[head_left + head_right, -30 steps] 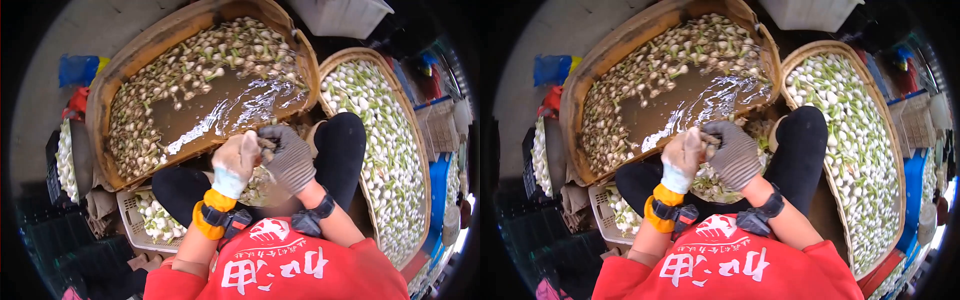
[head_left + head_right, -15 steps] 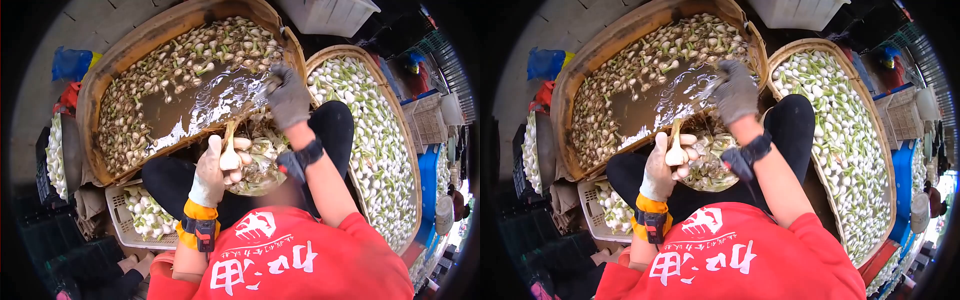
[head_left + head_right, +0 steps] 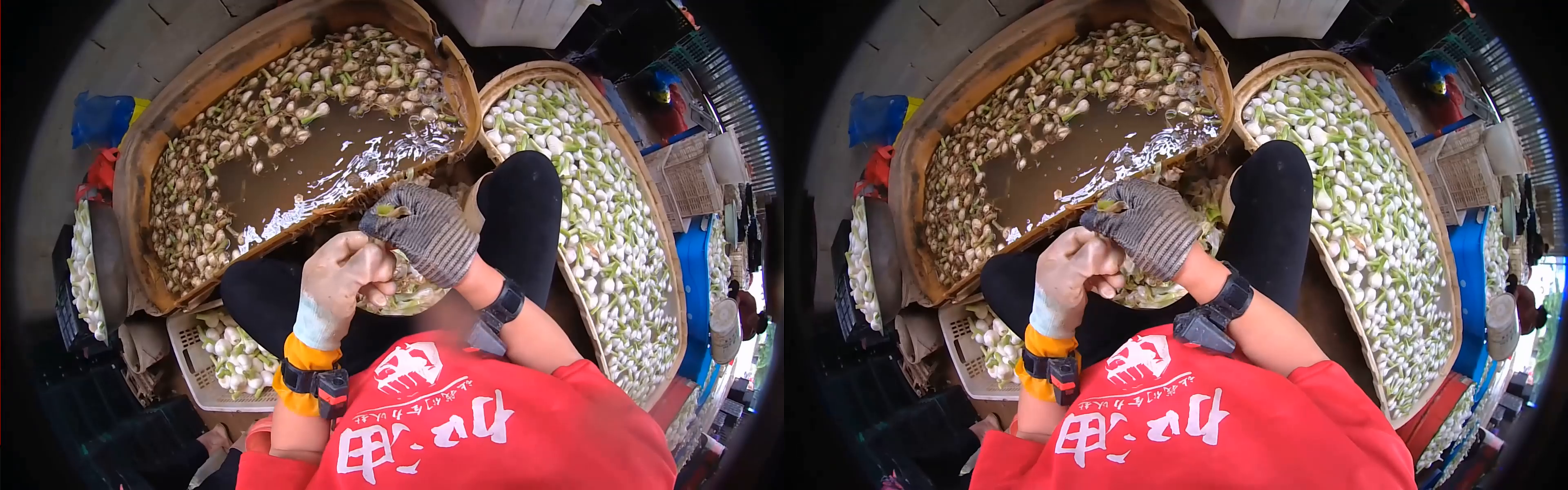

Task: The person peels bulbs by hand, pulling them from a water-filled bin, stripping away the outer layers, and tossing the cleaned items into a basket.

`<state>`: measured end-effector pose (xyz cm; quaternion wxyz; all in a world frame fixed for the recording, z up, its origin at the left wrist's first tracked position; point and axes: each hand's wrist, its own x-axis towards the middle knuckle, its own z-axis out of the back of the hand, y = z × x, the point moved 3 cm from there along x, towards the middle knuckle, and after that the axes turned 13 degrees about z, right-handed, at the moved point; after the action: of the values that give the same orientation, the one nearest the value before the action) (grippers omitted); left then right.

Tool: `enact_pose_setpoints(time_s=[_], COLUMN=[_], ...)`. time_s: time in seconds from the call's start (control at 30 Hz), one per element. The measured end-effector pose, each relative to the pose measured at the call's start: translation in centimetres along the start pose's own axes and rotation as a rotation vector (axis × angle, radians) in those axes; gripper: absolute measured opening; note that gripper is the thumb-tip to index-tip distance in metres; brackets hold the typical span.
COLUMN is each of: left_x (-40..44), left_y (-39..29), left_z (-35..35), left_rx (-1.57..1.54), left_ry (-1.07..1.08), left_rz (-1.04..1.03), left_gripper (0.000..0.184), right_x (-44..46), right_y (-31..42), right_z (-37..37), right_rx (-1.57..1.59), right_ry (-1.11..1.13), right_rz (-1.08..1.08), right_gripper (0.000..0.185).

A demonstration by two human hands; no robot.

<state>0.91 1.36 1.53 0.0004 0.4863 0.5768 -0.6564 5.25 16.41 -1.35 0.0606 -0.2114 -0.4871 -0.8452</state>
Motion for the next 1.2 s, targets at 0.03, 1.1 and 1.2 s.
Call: enact_pose_setpoints(time_s=[0.03,1.1,1.2], left_x=[0.4,5.6,5.2], left_y=[0.5,-0.3,-0.6], left_z=[0.5,0.1,1.1], left_rx=[-0.054,0.077,0.449], left_ry=[0.067,-0.059,-0.169], left_rz=[-0.008,-0.362,-0.489], left_gripper=[0.02,0.065,0.045], right_x=[-0.2,0.2,-0.5], right_y=[0.1,-1.7,-2.0], right_z=[-0.2,4.0,3.1], right_rx=[-0.138,0.1,0.067], right_ry=[0.0,-0.189,-0.008], right_rz=[0.072,-0.225,-0.302], right_gripper=[0.023,0.025,0.02])
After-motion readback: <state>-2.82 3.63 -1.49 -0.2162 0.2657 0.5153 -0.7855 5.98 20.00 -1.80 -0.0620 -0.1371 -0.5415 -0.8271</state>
